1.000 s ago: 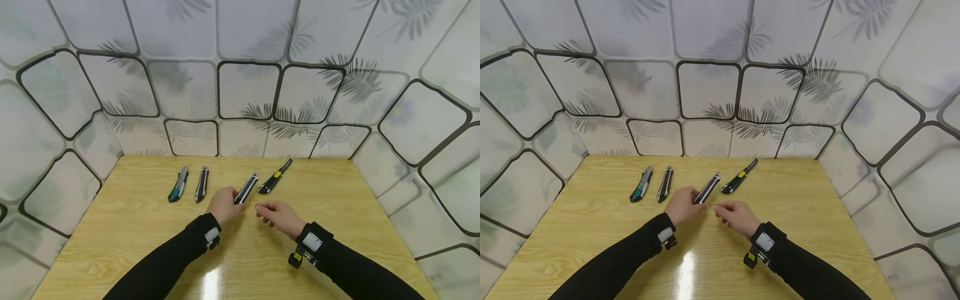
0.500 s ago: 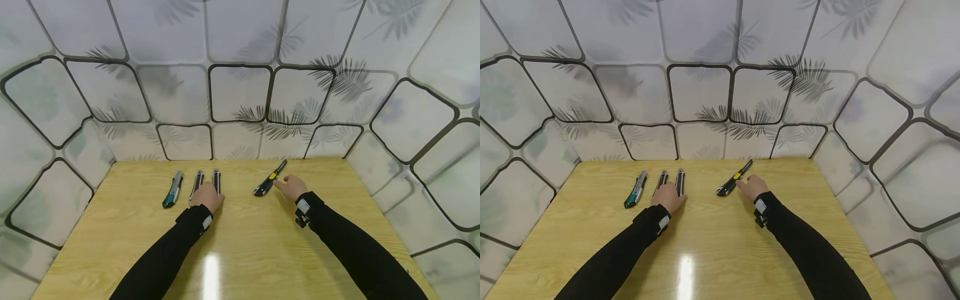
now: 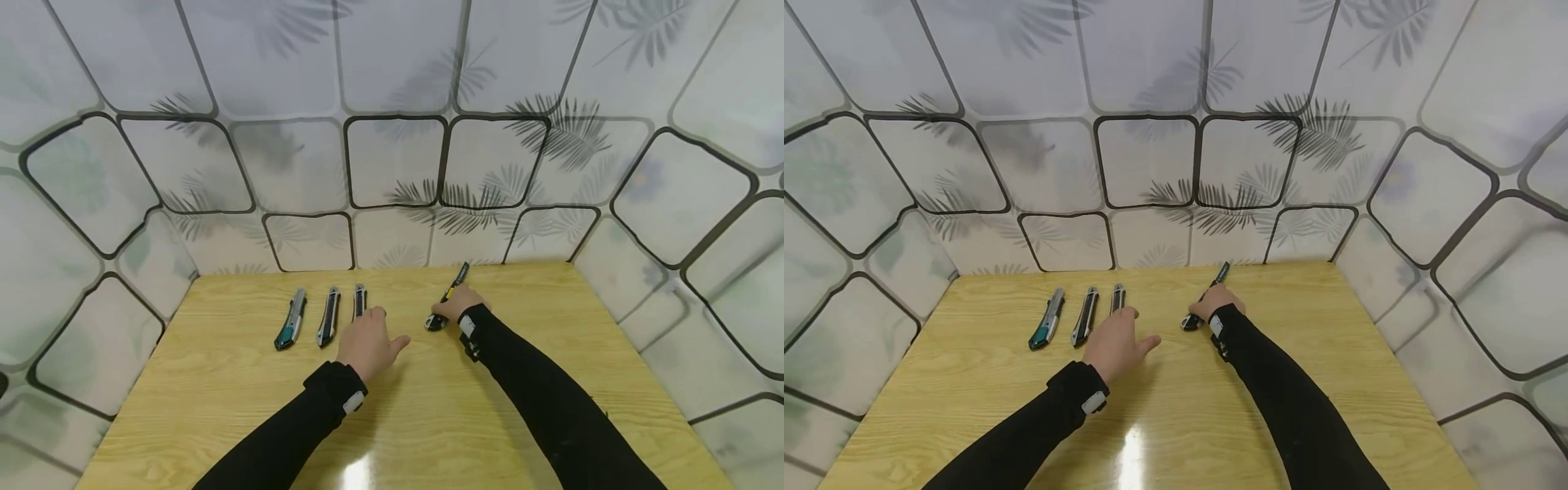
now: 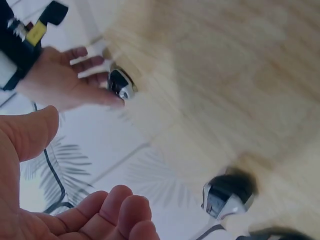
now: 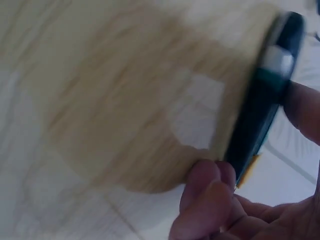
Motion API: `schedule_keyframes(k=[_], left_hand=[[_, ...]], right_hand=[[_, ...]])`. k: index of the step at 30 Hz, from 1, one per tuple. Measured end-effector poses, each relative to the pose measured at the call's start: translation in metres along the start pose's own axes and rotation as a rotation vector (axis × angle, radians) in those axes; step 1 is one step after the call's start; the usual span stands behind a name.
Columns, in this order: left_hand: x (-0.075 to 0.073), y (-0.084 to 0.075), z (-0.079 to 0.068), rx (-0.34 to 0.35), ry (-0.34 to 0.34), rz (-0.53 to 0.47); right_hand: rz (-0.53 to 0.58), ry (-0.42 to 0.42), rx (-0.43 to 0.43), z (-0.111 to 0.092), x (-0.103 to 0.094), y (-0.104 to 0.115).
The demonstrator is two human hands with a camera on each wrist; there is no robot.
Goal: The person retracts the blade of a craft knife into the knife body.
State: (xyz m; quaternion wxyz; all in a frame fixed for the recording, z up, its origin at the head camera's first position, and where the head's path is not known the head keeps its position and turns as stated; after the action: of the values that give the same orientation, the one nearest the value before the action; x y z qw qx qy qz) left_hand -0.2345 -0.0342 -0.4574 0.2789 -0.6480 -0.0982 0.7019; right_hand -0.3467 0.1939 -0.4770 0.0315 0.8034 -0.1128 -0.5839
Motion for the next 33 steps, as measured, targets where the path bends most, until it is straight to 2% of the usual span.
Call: schedule_keyframes(k=[5,8,11,15,18,20,22,23,26,28,30,33], left_hand=[[0.006,0.001,-0.007,-0.013,0.033,-0.054],[0.009,0.002,-0.010,-0.037,0.084,-0.112],[0.013,0.001,-0.013,-0.059,0.143,-0.188],[0.018,0.000,-0.019,-0.084,0.229,-0.299],[0.023,0.000,-0.024,-0.109,0.296,-0.398],[0.025,0.002,-0.027,-0.119,0.326,-0.484],[0.027,0.002,-0.027,-0.129,0.345,-0.598],[0.027,0.002,-0.027,-0.130,0.348,-0.659],[0.026,0.002,-0.024,-0.112,0.334,-0.834],[0.025,0.000,-0.024,-0.094,0.321,-0.895],[0.023,0.000,-0.024,-0.079,0.315,-0.903],[0.023,-0.001,-0.026,-0.070,0.316,-0.859]], right_hand=[[0.004,0.071,-0.092,0.004,0.002,-0.007],[0.025,0.138,-0.128,0.003,0.003,-0.013],[0.053,0.209,-0.166,-0.006,0.004,-0.015],[0.070,0.203,-0.266,-0.023,0.004,-0.013],[0.257,0.221,-0.349,-0.036,0.003,-0.010],[0.458,0.276,-0.402,-0.046,-0.001,-0.005],[0.634,0.315,-0.456,-0.055,-0.004,0.001],[0.687,0.321,-0.486,-0.060,-0.006,0.004],[0.756,0.303,-0.527,-0.072,-0.012,0.012],[0.768,0.276,-0.522,-0.078,-0.015,0.014],[0.778,0.249,-0.495,-0.082,-0.016,0.016],[0.790,0.216,-0.435,-0.084,-0.016,0.015]])
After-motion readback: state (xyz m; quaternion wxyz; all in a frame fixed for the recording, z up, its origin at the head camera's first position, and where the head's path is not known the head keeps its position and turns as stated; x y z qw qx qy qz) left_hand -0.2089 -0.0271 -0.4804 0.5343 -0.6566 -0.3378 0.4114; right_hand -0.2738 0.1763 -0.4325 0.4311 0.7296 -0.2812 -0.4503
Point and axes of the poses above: each hand's wrist, its own z-axis towards the middle knuckle, its own x-axis out of the palm, y = z × x, the point moved 1 cm from there along z, towards the middle knuckle, and after that the axes turned 8 degrees about -z, right-handed, at the moved point
